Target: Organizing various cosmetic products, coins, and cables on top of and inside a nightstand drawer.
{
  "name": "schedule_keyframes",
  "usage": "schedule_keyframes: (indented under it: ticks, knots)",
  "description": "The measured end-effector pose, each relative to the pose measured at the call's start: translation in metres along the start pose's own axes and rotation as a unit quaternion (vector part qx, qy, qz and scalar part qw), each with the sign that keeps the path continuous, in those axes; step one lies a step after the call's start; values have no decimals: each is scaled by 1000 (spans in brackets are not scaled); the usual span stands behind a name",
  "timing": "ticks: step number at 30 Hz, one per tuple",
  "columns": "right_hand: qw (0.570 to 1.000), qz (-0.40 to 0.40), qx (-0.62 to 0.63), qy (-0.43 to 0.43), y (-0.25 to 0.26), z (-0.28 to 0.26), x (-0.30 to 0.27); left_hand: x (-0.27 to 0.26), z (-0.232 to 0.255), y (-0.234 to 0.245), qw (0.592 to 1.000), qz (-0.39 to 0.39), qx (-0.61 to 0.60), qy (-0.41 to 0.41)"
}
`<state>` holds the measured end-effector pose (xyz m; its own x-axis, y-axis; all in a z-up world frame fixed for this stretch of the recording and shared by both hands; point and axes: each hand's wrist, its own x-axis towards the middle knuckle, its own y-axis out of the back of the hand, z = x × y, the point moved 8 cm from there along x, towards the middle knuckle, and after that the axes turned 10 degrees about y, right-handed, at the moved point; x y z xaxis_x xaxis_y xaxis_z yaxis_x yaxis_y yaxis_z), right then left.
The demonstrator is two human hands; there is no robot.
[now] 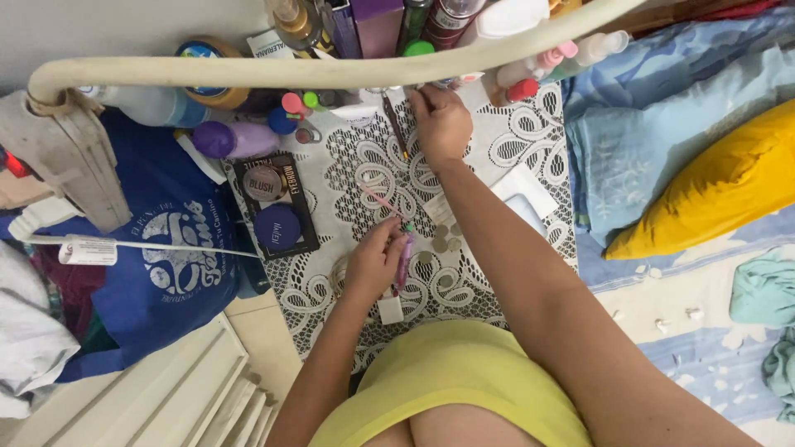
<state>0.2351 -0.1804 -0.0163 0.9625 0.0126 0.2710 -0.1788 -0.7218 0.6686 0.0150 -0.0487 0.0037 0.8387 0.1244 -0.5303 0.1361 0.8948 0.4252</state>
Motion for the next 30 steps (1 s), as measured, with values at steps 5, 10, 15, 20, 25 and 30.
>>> schedule_keyframes:
  ticks: [5,10,15,20,25,30]
  knots:
    - [999,-8,-16,-39,-5,5,-4,2,-3,12,1000,20,2,7]
    - [999,-11,-21,-42,-8,9,-6,7,-15,15,999,23,-11,35]
    - [999,-9,-27,-26,-3,1,-4,7,-17,16,999,23,-3,34]
    - [999,-5,-7,-37,-3,1,-4,3,-14,23,999,25,-7,46]
    - [999,-22,-13,-41,3,3,-8,4,-25,19,996,12,-10,83]
    - [996,-56,62,41,27,-10,-31,15,-54,21,993,112,-3,33]
